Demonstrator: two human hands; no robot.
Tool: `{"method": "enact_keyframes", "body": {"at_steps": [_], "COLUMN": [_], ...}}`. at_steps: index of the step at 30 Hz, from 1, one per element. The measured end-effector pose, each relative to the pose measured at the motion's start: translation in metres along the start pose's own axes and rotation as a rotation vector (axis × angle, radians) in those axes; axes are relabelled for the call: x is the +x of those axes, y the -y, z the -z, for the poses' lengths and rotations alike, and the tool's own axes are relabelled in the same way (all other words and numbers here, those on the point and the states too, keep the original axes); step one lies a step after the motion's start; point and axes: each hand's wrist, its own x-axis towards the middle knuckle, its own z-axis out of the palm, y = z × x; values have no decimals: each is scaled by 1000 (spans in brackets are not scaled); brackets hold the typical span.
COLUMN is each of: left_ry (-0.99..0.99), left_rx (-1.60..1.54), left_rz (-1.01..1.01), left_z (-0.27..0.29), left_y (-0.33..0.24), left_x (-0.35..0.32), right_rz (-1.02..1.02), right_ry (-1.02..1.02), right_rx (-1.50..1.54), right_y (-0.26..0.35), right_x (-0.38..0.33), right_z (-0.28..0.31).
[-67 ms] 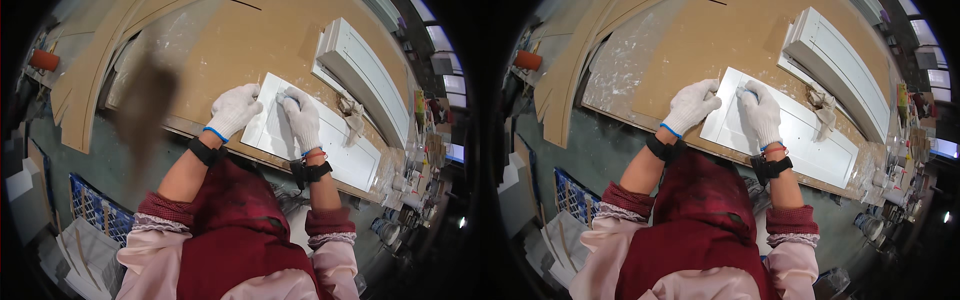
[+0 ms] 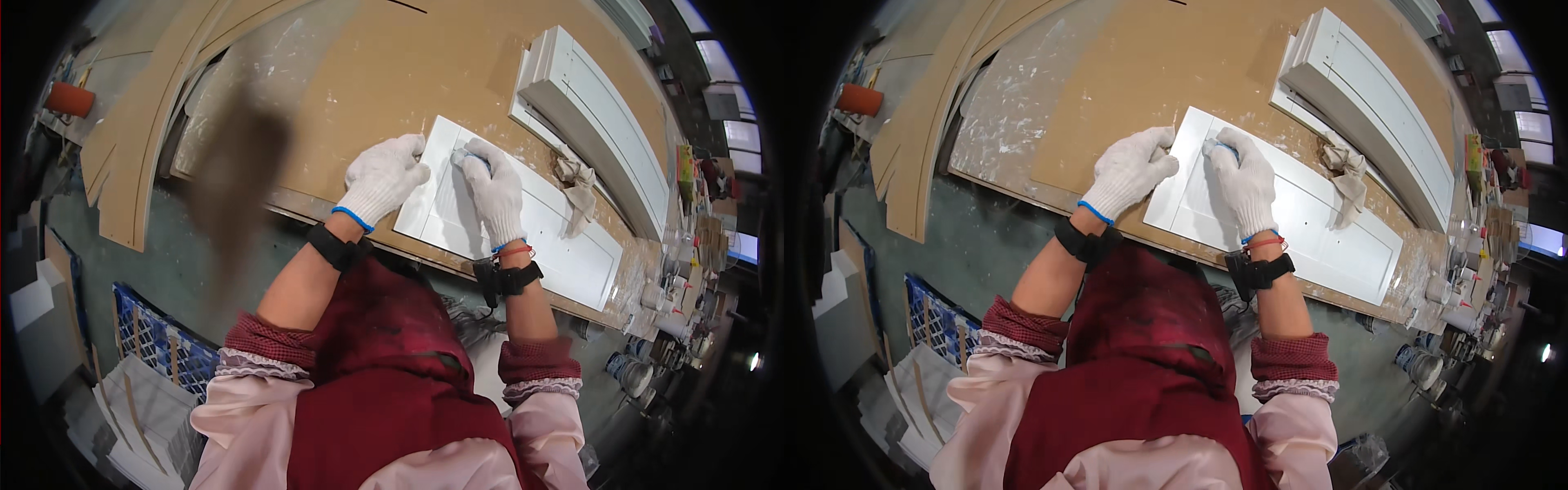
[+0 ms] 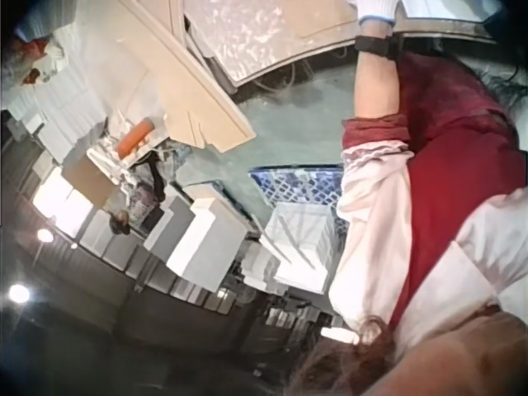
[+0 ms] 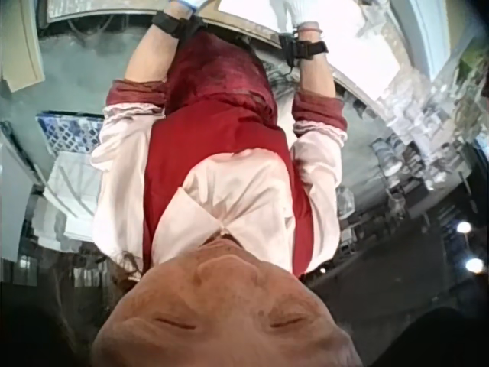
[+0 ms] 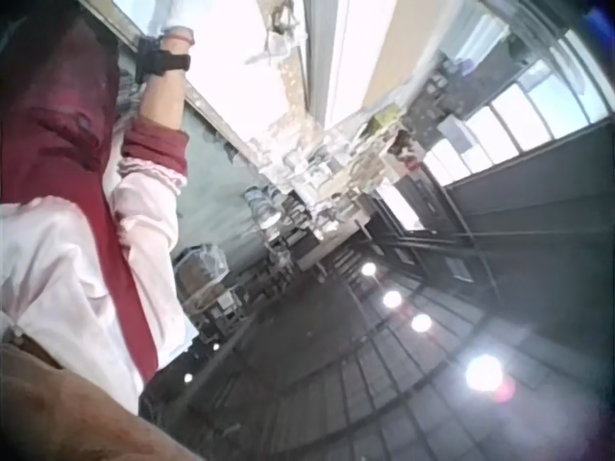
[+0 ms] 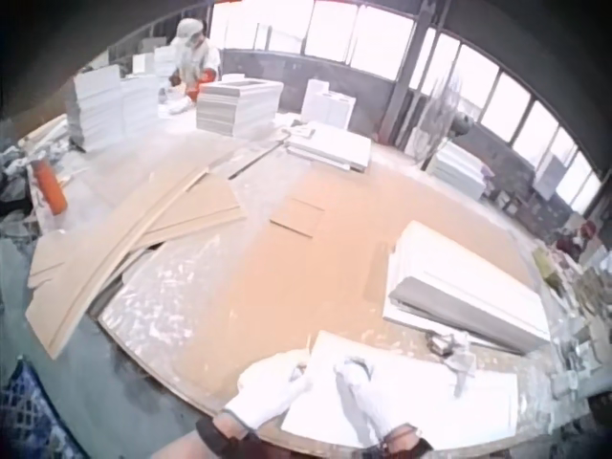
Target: The person sands the surface and edges of white wooden panels using a sanding block and a cloth. They repeatedly rub the panels on a workbench, switching between tools and wiping the surface.
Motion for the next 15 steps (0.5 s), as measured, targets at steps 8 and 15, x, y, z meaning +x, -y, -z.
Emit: {"method": "enact_keyframes", "body": {"at_steps": [8, 15], "left_ry": [16, 48], "left_rx": [-12, -1], "left_rz": [7, 17], "left_z": [2, 5], "left_y": [1, -3], "left_x": [1, 1], "right_rz": [38, 78], "right_ry": [-30, 29], "right_rx": [-3, -24], "right_y": [4, -2], "right_x": [-4, -11], "right_z": [-11, -8]}}
